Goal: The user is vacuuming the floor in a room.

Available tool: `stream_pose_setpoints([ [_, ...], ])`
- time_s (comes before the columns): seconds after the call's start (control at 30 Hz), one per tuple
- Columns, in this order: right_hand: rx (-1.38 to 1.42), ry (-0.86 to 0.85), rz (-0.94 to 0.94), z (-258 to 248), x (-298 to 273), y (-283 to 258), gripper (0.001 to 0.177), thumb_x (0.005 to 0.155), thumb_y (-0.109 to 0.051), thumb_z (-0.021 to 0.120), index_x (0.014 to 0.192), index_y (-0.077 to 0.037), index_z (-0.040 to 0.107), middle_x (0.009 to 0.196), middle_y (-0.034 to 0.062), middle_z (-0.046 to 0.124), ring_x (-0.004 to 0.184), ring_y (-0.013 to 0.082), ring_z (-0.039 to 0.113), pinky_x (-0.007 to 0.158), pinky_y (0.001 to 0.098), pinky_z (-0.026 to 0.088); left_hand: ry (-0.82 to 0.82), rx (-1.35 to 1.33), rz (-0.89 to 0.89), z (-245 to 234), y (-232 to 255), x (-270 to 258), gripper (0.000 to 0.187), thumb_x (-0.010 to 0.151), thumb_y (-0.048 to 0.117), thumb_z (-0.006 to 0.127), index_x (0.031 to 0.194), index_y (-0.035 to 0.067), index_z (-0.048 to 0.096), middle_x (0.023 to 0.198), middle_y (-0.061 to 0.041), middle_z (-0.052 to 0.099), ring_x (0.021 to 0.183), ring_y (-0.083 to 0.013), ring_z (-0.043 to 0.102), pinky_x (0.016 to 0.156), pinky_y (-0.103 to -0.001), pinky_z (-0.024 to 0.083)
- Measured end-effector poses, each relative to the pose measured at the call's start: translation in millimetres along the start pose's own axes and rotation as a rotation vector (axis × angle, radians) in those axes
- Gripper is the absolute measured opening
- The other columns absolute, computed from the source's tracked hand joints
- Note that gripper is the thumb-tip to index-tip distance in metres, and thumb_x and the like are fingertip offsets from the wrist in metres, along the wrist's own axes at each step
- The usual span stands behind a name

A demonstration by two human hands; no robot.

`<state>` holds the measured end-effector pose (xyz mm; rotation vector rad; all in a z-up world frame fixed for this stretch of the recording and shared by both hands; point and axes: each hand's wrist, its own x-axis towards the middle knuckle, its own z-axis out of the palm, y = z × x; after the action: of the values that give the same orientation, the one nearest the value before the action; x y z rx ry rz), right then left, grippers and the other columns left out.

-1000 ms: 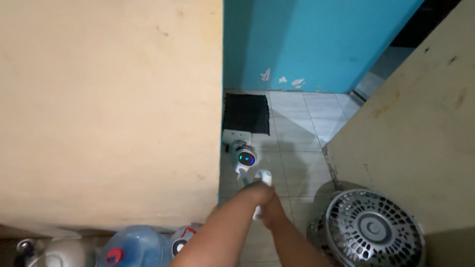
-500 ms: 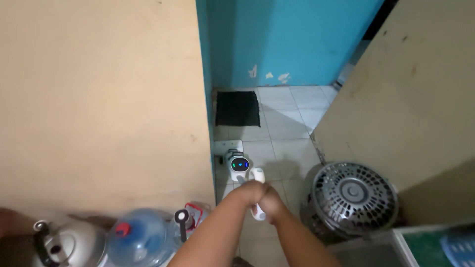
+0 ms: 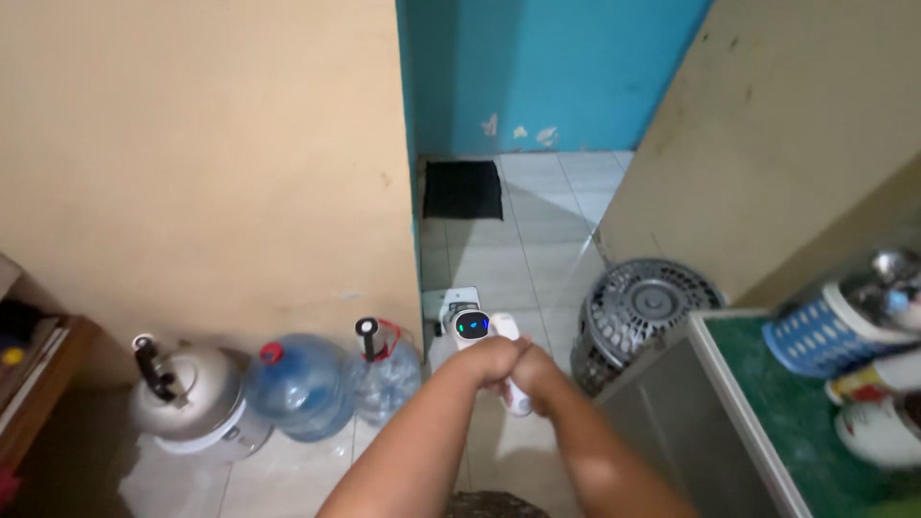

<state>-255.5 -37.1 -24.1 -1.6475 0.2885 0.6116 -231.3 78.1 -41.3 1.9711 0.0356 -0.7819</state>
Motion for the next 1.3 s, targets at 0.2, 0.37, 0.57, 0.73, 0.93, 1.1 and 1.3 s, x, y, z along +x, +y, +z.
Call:
stream_pose_setpoints([
  [0.2, -0.077, -0.127, -0.159, -8, -61, -2, 0.024, 0.096, -0.021, 0.053, 0.09, -0.003, 0.065, 0.066, 0.0079, 0.064, 0.05, 0.0178, 0.056, 0.044, 0.0362, 0.042, -0.118, -0.311, -0.046, 12, 27, -79, 0.063, 0.106, 0.055, 0.039, 0.114, -0.005, 0.055, 0.073, -0.016, 0.066, 0.056, -0.0287, 0.069, 0.059, -0.037, 0.059],
  [0.37, -0.251, -0.215, -0.285, -18, -111, -17, 0.027, 0.095, -0.021, 0.056, 0.083, 0.0, 0.066, 0.066, 0.0099, 0.066, 0.051, 0.0169, 0.061, 0.045, 0.0341, 0.046, -0.288, -0.411, 0.054, 21, 30, -107, 0.069, 0.107, 0.057, 0.034, 0.115, -0.008, 0.054, 0.075, -0.019, 0.064, 0.057, -0.0287, 0.069, 0.061, -0.039, 0.062],
  [0.57, -0.097, -0.228, -0.222, -7, -170, -33, 0.017, 0.091, -0.011, 0.058, 0.083, 0.003, 0.063, 0.066, 0.011, 0.064, 0.051, 0.0177, 0.062, 0.044, 0.0327, 0.047, -0.379, -0.446, 0.087, 15, 47, -164, 0.069, 0.109, 0.055, 0.035, 0.118, -0.011, 0.052, 0.076, -0.02, 0.065, 0.065, -0.0309, 0.072, 0.069, -0.039, 0.063],
  [0.73, 0.111, -0.262, -0.144, -3, -178, -34, 0.011, 0.089, -0.004, 0.057, 0.085, 0.003, 0.063, 0.065, 0.0112, 0.063, 0.049, 0.0193, 0.061, 0.043, 0.0333, 0.048, -0.409, -0.473, 0.149, 4, 53, -184, 0.054, 0.104, 0.052, 0.038, 0.126, 0.005, 0.052, 0.072, -0.015, 0.062, 0.064, -0.0269, 0.071, 0.069, -0.038, 0.066],
  [0.93, 0.113, -0.192, -0.247, 6, -163, -22, 0.018, 0.094, -0.007, 0.056, 0.082, 0.005, 0.059, 0.064, 0.0107, 0.062, 0.048, 0.0185, 0.06, 0.044, 0.0326, 0.049, -0.33, -0.46, 0.153, 10, 37, -163, 0.07, 0.109, 0.054, 0.041, 0.105, -0.014, 0.053, 0.065, -0.016, 0.061, 0.055, -0.0302, 0.07, 0.059, -0.04, 0.063],
  [1.1, 0.023, 0.049, -0.216, 20, -135, -18, 0.013, 0.092, -0.015, 0.055, 0.092, -0.003, 0.062, 0.06, 0.0084, 0.06, 0.043, 0.0193, 0.057, 0.039, 0.0356, 0.046, -0.265, -0.662, 0.162, 19, 22, -132, 0.053, 0.106, 0.053, 0.043, 0.106, 0.003, 0.06, 0.069, -0.007, 0.053, 0.047, -0.0202, 0.053, 0.047, -0.037, 0.052],
  [1.3, -0.191, 0.259, -0.157, 15, -80, -12, 0.03, 0.091, -0.027, 0.057, 0.11, -0.004, 0.062, 0.063, 0.0123, 0.068, 0.043, 0.0206, 0.061, 0.036, 0.0365, 0.041, -0.158, -0.769, 0.06, 21, 8, -75, 0.047, 0.106, 0.053, 0.047, 0.109, 0.008, 0.059, 0.076, -0.007, 0.052, 0.051, -0.0164, 0.045, 0.049, -0.032, 0.042],
])
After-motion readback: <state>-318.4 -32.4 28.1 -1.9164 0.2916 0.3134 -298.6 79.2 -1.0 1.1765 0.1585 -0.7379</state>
